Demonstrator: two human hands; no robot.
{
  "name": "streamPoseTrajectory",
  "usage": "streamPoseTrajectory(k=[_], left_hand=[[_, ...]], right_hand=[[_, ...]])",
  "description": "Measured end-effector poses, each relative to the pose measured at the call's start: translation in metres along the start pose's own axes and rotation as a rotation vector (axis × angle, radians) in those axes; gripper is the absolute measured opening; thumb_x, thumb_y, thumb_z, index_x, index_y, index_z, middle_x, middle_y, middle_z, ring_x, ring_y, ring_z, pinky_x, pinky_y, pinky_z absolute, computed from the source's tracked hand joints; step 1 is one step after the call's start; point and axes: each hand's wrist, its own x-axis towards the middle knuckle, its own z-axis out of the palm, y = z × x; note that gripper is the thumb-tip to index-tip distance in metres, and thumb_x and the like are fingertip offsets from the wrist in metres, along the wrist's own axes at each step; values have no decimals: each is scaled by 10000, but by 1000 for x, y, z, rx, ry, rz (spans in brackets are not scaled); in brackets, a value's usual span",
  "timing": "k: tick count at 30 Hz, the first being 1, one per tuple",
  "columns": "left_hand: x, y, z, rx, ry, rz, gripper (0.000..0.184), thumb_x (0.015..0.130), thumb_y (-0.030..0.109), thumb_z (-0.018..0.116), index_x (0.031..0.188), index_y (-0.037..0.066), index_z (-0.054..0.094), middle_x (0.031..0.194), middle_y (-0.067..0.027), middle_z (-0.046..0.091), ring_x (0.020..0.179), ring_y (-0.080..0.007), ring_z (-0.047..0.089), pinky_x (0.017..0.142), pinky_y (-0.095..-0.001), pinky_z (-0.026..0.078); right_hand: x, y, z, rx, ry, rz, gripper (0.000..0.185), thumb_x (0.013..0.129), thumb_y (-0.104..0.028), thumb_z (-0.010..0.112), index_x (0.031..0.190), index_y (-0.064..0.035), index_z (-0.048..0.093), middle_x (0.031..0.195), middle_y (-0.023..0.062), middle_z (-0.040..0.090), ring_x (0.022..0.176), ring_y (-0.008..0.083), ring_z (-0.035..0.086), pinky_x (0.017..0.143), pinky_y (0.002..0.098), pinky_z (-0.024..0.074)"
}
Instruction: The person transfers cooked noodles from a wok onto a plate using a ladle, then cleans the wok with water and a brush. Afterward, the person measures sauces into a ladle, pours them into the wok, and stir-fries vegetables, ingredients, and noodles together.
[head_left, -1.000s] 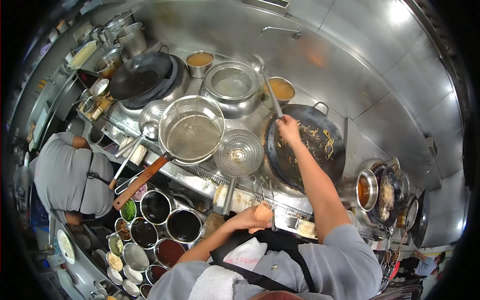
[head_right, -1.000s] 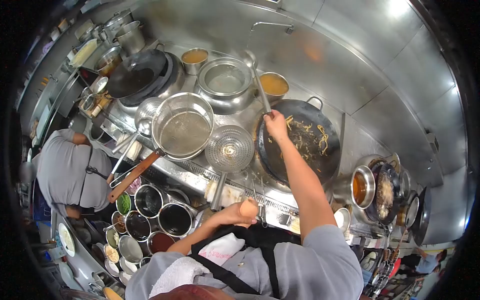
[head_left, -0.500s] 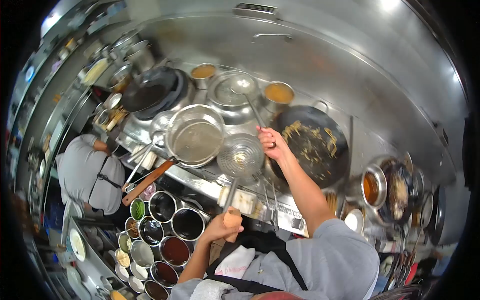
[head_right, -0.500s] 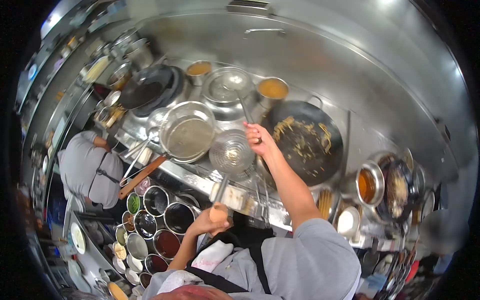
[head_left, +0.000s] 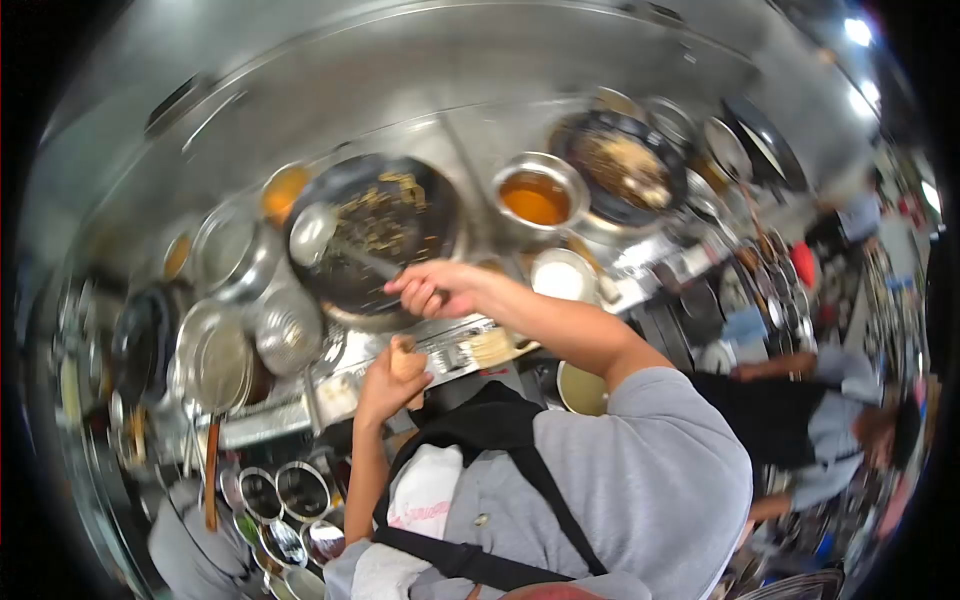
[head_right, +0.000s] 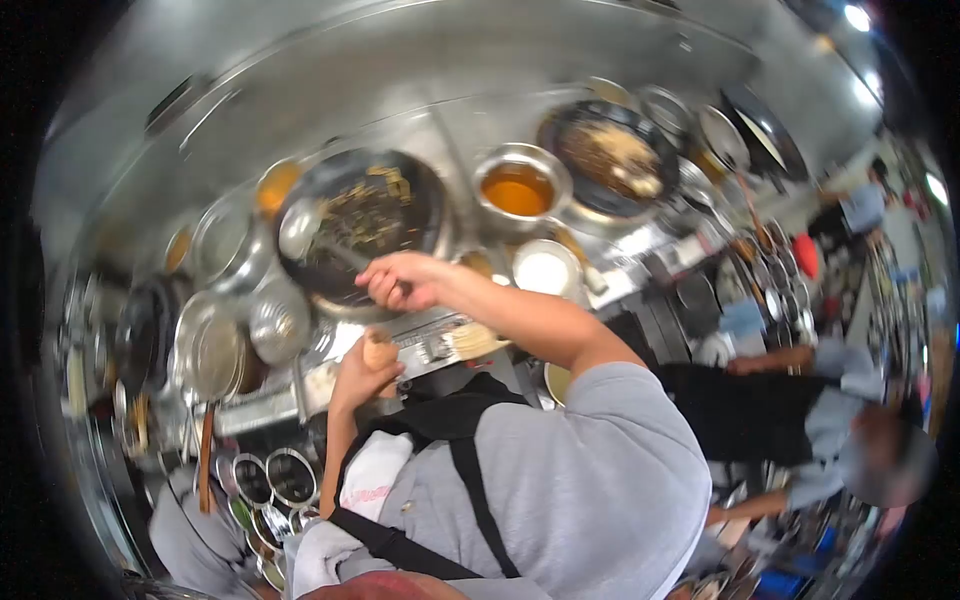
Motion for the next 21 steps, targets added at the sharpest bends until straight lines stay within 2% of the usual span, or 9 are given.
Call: streamPoseTrajectory(k=[5, 7, 8, 9, 12, 15, 16, 19, 21], left_hand=[[2, 22, 40, 26, -98, -50, 620, 650, 268, 857, 1123, -15, 573, 941, -136, 672, 857, -216, 652, 784, -350, 514], [-6, 22, 46, 81, -164, -11, 641, 652, 296, 853, 1134, -21, 572, 917, -153, 675, 857, -242, 661, 782, -357, 512], [-7, 11, 49, 166, -156, -2, 648, 661, 351, 834, 1120, -24, 572, 910, -196, 675, 864, -314, 671, 782, -388, 511], [-13, 14, 48, 168, -125, -30, 648, 661, 351, 834, 1120, -24, 572, 910, -196, 675, 864, -314, 671, 782, -388, 511], [-19, 29, 49, 391, -195, -94, 637, 666, 411, 804, 1070, -21, 568, 920, -257, 661, 886, -422, 643, 778, -448, 501], [-30, 28, 41, 353, -148, -125, 670, 671, 368, 822, 1158, -13, 563, 949, -229, 670, 911, -384, 655, 795, -399, 505], [-37, 26, 37, 330, -92, -108, 634, 673, 341, 827, 1130, -16, 570, 925, -221, 676, 877, -370, 668, 766, -398, 513], [-63, 9, 10, 224, 44, -155, 644, 665, 411, 811, 1073, -22, 565, 892, -246, 662, 870, -420, 645, 762, -446, 501], [-87, -6, -18, 189, 136, -156, 635, 661, 383, 821, 1080, -20, 566, 887, -242, 665, 859, -416, 651, 749, -436, 509]], right_hand=[[-74, 48, -56, 18, 92, -76, 80, 959, -106, 481, 1031, -81, 507, 626, -93, 400, 465, -3, 368, 373, 152, 253], [-96, 66, -77, -197, 176, -169, 252, 939, -105, 524, 1182, -62, 475, 646, -77, 390, 461, 6, 354, 367, 176, 250], [-106, 72, -77, -335, 288, -209, 275, 930, -105, 539, 1192, -53, 473, 640, -72, 385, 452, 13, 351, 363, 189, 260], [-114, 77, -76, -476, 391, -247, 298, 922, -105, 555, 1201, -43, 470, 635, -67, 379, 444, 20, 348, 359, 202, 269], [-122, 77, -79, -850, 603, -351, 346, 876, -133, 580, 1187, -7, 495, 641, -39, 458, 471, 59, 421, 381, 246, 319], [-107, 62, -89, -1163, 728, -480, 368, 859, -134, 567, 1183, 26, 494, 661, -1, 503, 487, 97, 478, 403, 269, 372], [-101, 59, -76, -1252, 781, -536, 339, 861, -130, 553, 1155, 32, 511, 670, 12, 518, 491, 109, 495, 411, 278, 386], [-63, 50, -53, -1243, 810, -574, 333, 851, -118, 553, 1156, 14, 532, 663, 29, 544, 494, 123, 512, 418, 284, 411], [-28, 44, -47, -1274, 738, -635, 331, 848, -119, 561, 1152, 8, 534, 629, 19, 516, 471, 120, 498, 396, 292, 406]])
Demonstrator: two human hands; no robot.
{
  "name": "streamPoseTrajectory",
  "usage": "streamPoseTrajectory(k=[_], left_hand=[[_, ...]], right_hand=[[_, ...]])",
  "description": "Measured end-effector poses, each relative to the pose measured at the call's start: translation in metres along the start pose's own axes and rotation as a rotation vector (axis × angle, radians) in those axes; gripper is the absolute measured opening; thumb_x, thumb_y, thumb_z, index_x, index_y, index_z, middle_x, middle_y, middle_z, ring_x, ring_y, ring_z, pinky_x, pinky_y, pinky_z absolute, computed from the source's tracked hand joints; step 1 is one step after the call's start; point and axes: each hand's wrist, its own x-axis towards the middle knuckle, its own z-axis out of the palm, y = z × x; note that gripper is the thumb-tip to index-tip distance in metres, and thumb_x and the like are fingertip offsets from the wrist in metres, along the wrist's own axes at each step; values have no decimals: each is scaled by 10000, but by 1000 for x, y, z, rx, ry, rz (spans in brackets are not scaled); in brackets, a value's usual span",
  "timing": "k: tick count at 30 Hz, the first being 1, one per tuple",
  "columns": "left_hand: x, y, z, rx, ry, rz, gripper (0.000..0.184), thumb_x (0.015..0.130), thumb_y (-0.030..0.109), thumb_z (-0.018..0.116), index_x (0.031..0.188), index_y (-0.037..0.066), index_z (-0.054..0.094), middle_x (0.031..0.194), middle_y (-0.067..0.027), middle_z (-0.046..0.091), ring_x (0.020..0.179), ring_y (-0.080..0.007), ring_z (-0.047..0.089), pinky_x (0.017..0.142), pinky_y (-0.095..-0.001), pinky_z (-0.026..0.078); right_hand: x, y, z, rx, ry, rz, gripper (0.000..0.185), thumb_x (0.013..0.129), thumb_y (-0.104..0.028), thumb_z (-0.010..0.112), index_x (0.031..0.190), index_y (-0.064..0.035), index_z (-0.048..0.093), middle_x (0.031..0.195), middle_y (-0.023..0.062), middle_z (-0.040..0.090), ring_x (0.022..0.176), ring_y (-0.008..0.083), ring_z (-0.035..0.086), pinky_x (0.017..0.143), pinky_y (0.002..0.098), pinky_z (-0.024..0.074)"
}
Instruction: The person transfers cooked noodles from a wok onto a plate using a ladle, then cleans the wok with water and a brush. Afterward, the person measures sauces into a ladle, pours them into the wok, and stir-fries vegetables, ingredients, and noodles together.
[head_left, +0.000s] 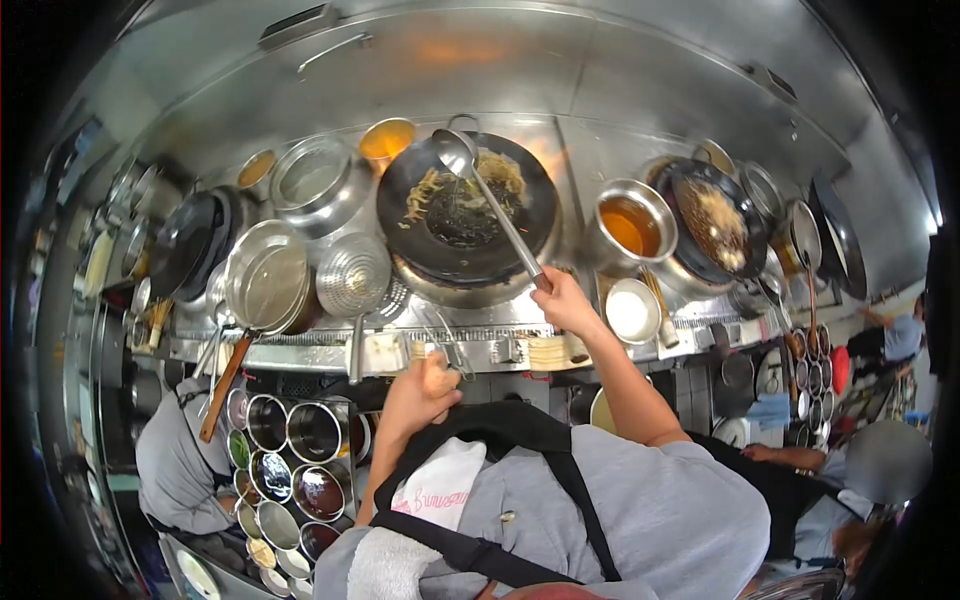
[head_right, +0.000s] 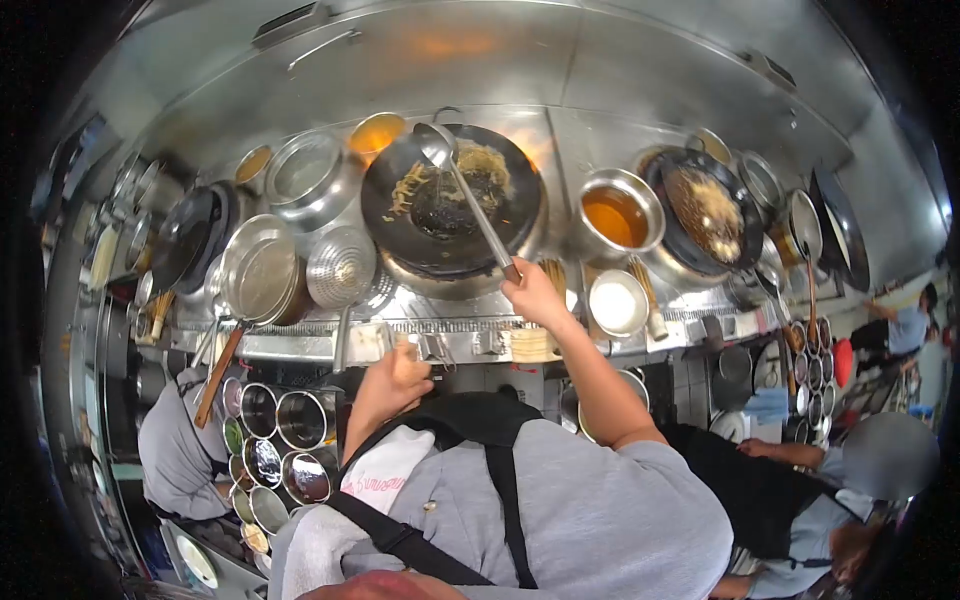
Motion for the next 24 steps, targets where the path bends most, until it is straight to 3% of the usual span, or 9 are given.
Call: streamPoseTrajectory(k=[2, 8, 12, 14, 15, 18, 19, 22, 24], left_hand=[[-27, 8, -39, 26, 230, -92, 617, 663, 247, 844, 1140, -29, 566, 910, -194, 683, 844, -303, 687, 764, -374, 525], [-53, -24, -103, 17, 391, -268, 592, 652, 291, 833, 1109, 9, 582, 923, -210, 670, 862, -368, 667, 759, -389, 516], [-56, -33, -161, 271, 218, -58, 523, 678, 329, 801, 1042, 31, 573, 888, -205, 655, 851, -412, 635, 731, -448, 511], [-57, -44, -187, 359, 135, -54, 511, 690, 335, 793, 1041, 39, 568, 872, -200, 656, 838, -403, 637, 720, -456, 511], [-58, -40, -202, 372, 112, -39, 502, 699, 345, 788, 1037, 46, 570, 856, -195, 656, 825, -398, 640, 708, -460, 510], [-53, -50, -226, 336, 135, 12, 487, 699, 324, 799, 1014, 33, 568, 845, -189, 653, 805, -394, 640, 689, -435, 516], [-52, -50, -230, 303, 181, 2, 484, 700, 302, 809, 1019, 29, 569, 832, -185, 649, 794, -370, 652, 684, -414, 519], [-51, -44, -228, -104, 247, -169, 513, 711, 238, 850, 1073, 2, 574, 849, -90, 655, 783, -154, 641, 719, -308, 522], [-50, -85, -206, -321, 357, -1, 604, 718, 291, 852, 1139, -26, 557, 950, -96, 653, 891, -139, 625, 805, -301, 509]], right_hand=[[26, -25, 30, 76, -18, -1, 289, 855, -126, 563, 1115, -1, 540, 608, 2, 492, 442, 106, 479, 364, 291, 382], [159, -59, 121, 25, -126, -110, 138, 882, -145, 575, 972, -47, 540, 567, -15, 459, 403, 93, 454, 349, 278, 363], [271, -51, 207, -144, -72, -249, 201, 861, -189, 616, 966, -41, 532, 602, 55, 534, 445, 190, 534, 420, 342, 439], [334, -31, 259, -492, 272, -646, 225, 846, -205, 635, 956, -33, 540, 627, 94, 565, 469, 233, 560, 461, 370, 465], [346, -45, 276, -472, 269, -659, 225, 846, -205, 635, 956, -33, 540, 627, 94, 565, 469, 233, 560, 461, 370, 465], [374, -72, 318, 241, -413, 175, 107, 878, -136, 582, 929, -43, 570, 647, 11, 552, 445, 102, 491, 380, 279, 382], [386, -79, 319, 1002, -690, 585, 90, 906, -114, 552, 924, -29, 529, 600, -27, 481, 450, 67, 447, 385, 223, 329], [356, -72, 328, 1403, -739, 627, 102, 924, -107, 536, 979, -21, 529, 586, -64, 407, 437, 30, 398, 373, 186, 307], [333, -71, 319, 1464, -764, 623, 138, 927, -108, 536, 1026, -12, 527, 594, -66, 404, 437, 26, 395, 368, 183, 308]])
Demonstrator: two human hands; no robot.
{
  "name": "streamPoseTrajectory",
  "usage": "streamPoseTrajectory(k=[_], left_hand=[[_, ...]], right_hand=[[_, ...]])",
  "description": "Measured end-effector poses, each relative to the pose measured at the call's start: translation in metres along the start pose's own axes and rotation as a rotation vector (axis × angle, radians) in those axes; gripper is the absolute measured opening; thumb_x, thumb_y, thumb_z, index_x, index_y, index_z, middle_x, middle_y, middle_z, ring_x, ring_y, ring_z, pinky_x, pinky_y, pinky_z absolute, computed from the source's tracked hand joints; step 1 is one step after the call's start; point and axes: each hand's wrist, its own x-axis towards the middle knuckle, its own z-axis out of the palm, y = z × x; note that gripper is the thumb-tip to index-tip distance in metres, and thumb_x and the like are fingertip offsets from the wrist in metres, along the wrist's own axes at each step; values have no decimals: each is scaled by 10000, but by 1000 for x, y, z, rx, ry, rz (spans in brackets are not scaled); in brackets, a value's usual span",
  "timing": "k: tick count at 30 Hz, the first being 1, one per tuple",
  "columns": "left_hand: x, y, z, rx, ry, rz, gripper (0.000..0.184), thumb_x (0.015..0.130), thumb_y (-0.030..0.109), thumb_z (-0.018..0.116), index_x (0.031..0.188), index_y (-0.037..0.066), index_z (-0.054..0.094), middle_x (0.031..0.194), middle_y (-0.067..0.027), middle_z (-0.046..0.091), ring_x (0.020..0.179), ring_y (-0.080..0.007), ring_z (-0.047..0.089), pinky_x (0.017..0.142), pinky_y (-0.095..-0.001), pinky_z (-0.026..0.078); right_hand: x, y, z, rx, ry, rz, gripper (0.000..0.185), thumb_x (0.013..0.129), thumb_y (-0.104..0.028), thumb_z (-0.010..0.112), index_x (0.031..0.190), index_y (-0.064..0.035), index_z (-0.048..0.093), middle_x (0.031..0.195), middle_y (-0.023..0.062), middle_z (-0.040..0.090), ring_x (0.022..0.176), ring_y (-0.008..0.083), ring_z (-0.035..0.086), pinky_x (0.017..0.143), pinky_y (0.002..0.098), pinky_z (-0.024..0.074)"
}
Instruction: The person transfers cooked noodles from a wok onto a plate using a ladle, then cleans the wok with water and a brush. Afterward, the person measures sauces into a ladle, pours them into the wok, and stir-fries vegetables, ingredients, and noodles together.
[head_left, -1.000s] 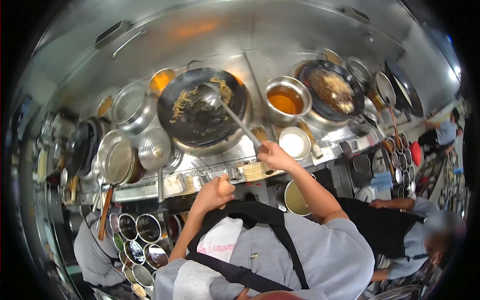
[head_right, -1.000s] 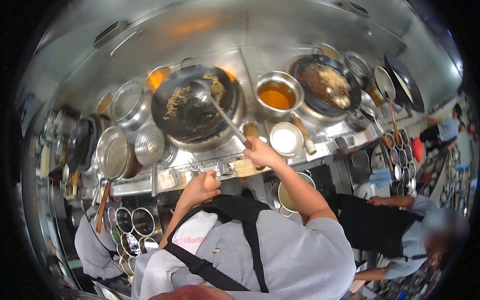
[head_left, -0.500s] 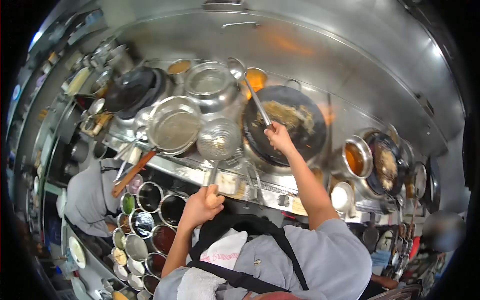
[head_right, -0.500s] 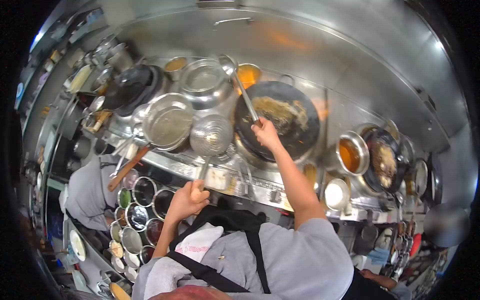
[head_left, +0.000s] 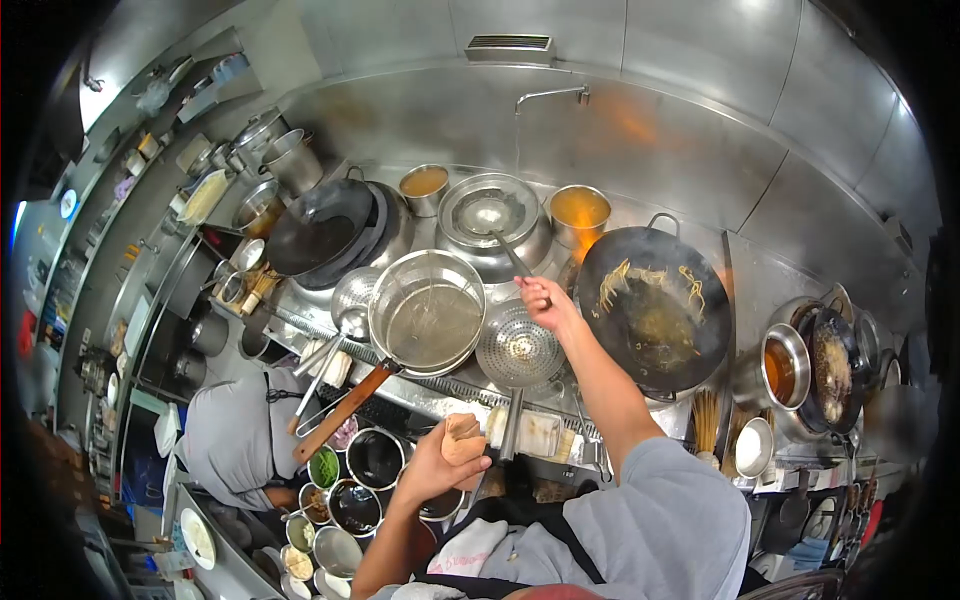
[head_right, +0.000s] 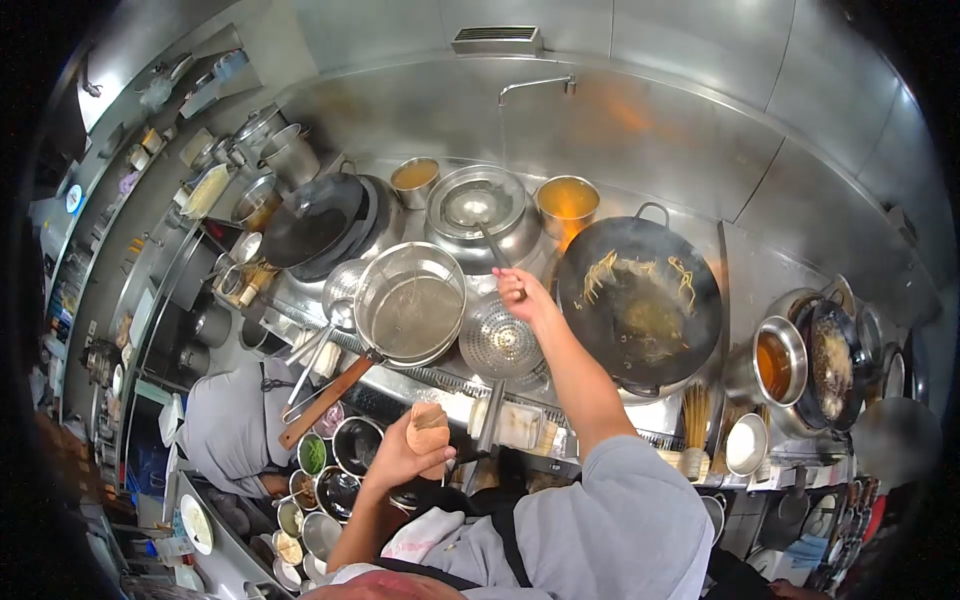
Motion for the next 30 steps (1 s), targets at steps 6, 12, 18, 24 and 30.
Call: streamPoseTrajectory(k=[6, 12, 18, 24, 30], left_hand=[[-17, -74, 35, -420, -118, -294, 496, 746, 217, 839, 1105, -17, 588, 979, -51, 641, 904, -130, 614, 808, -285, 507], [0, -64, 85, -712, -251, -416, 371, 814, 163, 762, 1098, -6, 591, 954, -78, 664, 861, -182, 648, 721, -321, 547], [42, -28, 148, -1098, -380, -521, 420, 913, 273, 626, 1243, 42, 509, 1014, -158, 641, 880, -246, 655, 723, -378, 570], [70, 52, 232, -1262, -706, -573, 590, 903, 607, 478, 1115, 69, 597, 1211, -224, 585, 1099, -344, 568, 992, -526, 417], [70, 75, 272, -1386, -698, -577, 679, 875, 697, 440, 1046, 76, 658, 1378, -297, 433, 1130, -409, 534, 966, -541, 409]], right_hand=[[-106, 18, 34, 3, -44, -54, 225, 942, -107, 521, 1155, -35, 542, 620, -67, 416, 435, 7, 382, 356, 172, 306], [-252, 42, 69, -74, -65, -131, 245, 968, -130, 472, 1194, -54, 526, 655, -68, 418, 452, 7, 379, 367, 181, 316], [-371, 74, 38, 28, -6, -185, 224, 959, -117, 482, 1176, -72, 517, 675, -70, 402, 500, 0, 393, 401, 181, 320], [-392, 104, -49, -23, -111, -204, 235, 997, -260, 482, 1127, -69, 522, 682, -47, 435, 532, 35, 436, 422, 180, 324], [-470, 95, -113, -1690, 1125, -639, 468, 948, -508, 488, 1141, -113, 650, 735, 136, 668, 675, 274, 674, 697, 393, 535]])
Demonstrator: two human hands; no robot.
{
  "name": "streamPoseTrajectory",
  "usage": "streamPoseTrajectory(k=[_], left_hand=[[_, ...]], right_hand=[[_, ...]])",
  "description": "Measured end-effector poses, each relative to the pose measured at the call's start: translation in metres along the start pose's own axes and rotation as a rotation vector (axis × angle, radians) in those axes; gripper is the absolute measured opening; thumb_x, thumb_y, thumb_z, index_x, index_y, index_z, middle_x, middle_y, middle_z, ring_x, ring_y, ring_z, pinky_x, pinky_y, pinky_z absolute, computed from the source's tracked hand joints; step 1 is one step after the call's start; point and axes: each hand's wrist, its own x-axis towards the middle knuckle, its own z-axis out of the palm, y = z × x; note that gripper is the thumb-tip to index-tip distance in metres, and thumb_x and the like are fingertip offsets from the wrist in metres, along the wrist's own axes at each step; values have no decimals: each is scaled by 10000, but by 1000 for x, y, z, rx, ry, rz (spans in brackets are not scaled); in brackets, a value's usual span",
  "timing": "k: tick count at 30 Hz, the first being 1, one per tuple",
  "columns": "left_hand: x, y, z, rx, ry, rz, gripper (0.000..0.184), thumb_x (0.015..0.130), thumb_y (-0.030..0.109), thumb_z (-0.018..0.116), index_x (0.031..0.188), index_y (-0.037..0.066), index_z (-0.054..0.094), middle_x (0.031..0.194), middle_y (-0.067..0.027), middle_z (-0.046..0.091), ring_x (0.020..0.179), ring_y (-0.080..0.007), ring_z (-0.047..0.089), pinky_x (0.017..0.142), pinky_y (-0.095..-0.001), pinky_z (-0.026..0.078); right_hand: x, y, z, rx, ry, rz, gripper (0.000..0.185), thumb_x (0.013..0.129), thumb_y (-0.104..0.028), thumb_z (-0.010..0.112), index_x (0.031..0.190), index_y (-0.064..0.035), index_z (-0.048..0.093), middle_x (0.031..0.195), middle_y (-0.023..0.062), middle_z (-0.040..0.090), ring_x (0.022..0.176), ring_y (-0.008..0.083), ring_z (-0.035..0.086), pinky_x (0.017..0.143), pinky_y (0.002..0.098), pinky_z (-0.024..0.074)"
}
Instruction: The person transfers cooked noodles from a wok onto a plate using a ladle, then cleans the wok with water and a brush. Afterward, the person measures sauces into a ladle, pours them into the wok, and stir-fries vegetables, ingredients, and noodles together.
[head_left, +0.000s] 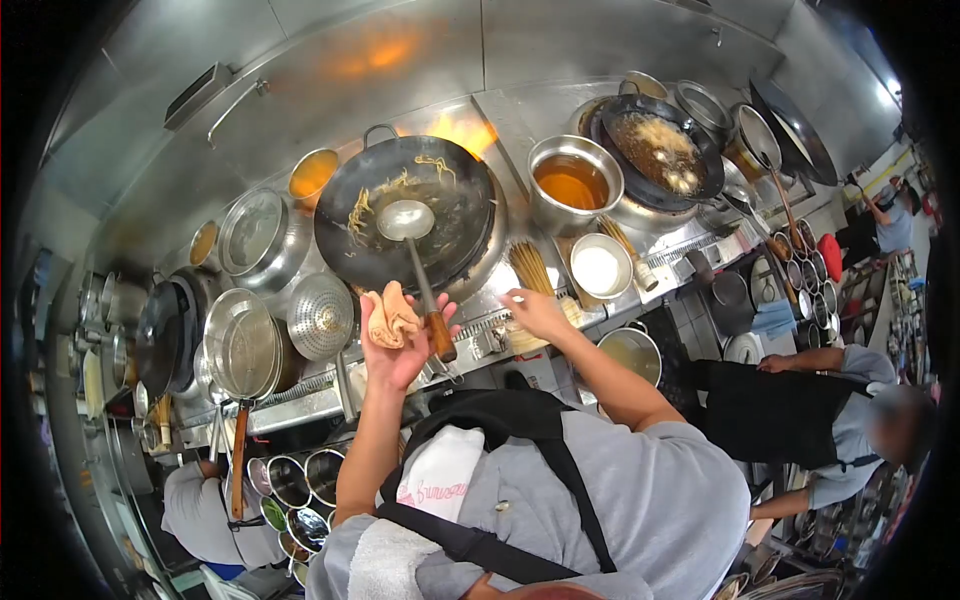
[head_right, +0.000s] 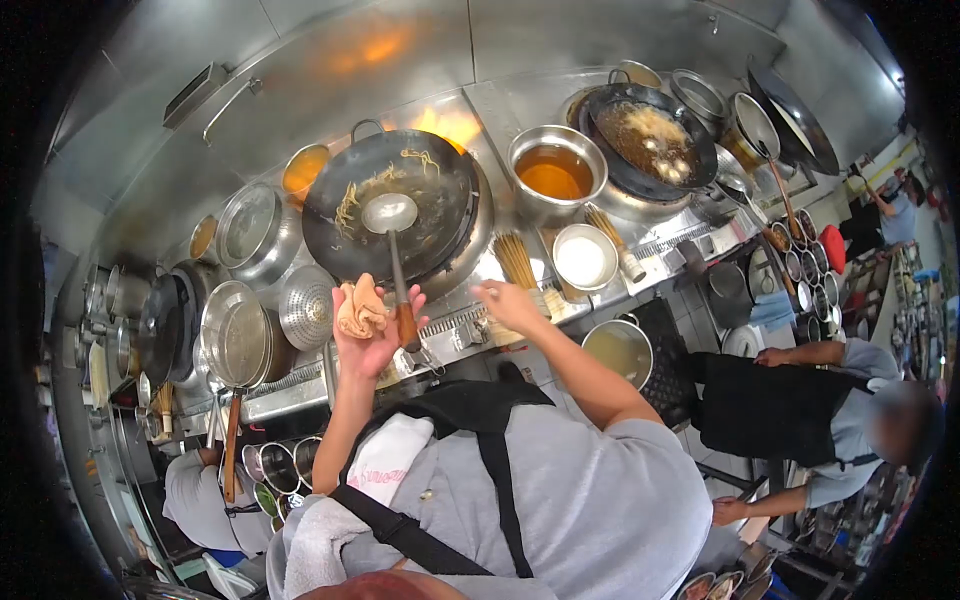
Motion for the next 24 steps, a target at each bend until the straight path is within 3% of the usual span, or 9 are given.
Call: streamPoseTrajectory(k=[2, 3, 7, 10, 12, 14, 19, 21, 24], left_hand=[[5, -3, -22, -97, -43, 57, 702, 860, 701, 466, 1063, 56, 656, 1373, -322, 401, 1107, -363, 547, 908, -491, 470], [4, -6, -16, -189, 0, 52, 683, 855, 684, 497, 1012, 36, 641, 1206, -248, 491, 870, -255, 578, 765, -378, 515], [14, -5, -27, -308, 17, 213, 620, 852, 625, 544, 948, 17, 617, 863, -93, 424, 615, -145, 461, 534, -241, 449], [6, 0, -26, -334, 71, 208, 594, 849, 636, 532, 915, 52, 618, 830, -110, 449, 582, -158, 461, 498, -252, 432], [-6, -5, -10, -295, 110, 256, 602, 857, 606, 548, 900, 9, 602, 849, -118, 444, 584, -143, 461, 490, -240, 434], [-12, -12, 1, -300, 200, 200, 574, 841, 626, 551, 857, 57, 620, 794, -114, 461, 566, -157, 452, 471, -251, 420], [-15, -20, 18, -362, 218, 201, 530, 836, 599, 587, 826, 70, 612, 764, -105, 477, 570, -155, 462, 468, -249, 416], [-14, -21, 14, -340, 205, 216, 515, 843, 589, 585, 827, 75, 612, 749, -103, 494, 570, -154, 469, 468, -246, 416], [-14, -20, 8, -294, 194, 281, 455, 860, 552, 587, 849, 98, 619, 712, -82, 568, 533, -147, 503, 442, -238, 416]], right_hand=[[0, 74, 6, -455, 67, 130, 615, 858, -465, 619, 1368, -159, 463, 992, 254, 613, 901, 401, 633, 794, 481, 510], [-4, 92, 6, -570, 55, 179, 738, 828, -444, 659, 1448, -171, 367, 1079, 290, 570, 971, 434, 606, 820, 499, 502], [-2, 141, 36, -475, 68, 175, 866, 804, -297, 679, 1516, -166, 203, 1140, 295, 525, 1004, 408, 593, 847, 504, 494], [-10, 101, 3, 390, -92, 326, 836, 824, -235, 646, 1515, -109, 192, 1241, 294, 510, 1035, 326, 595, 876, 463, 482], [-6, 68, -13, 442, -62, 199, 831, 824, -193, 626, 1517, -91, 181, 1265, 276, 520, 1073, 288, 597, 896, 430, 477], [17, 44, -25, 159, 269, -461, 810, 805, -168, 643, 1505, -116, 240, 1268, 247, 565, 1185, 354, 568, 941, 401, 463], [128, -88, -43, -56, -52, -373, 618, 798, -256, 674, 1377, -194, 470, 1130, 250, 634, 1032, 432, 613, 897, 459, 499], [173, -95, -14, -632, -270, -471, 565, 799, -282, 671, 1330, -162, 518, 1043, 235, 667, 913, 399, 655, 814, 476, 527], [221, -85, 9, -790, -52, -520, 622, 789, -284, 687, 1377, -226, 491, 999, 223, 670, 907, 348, 666, 782, 469, 537]])
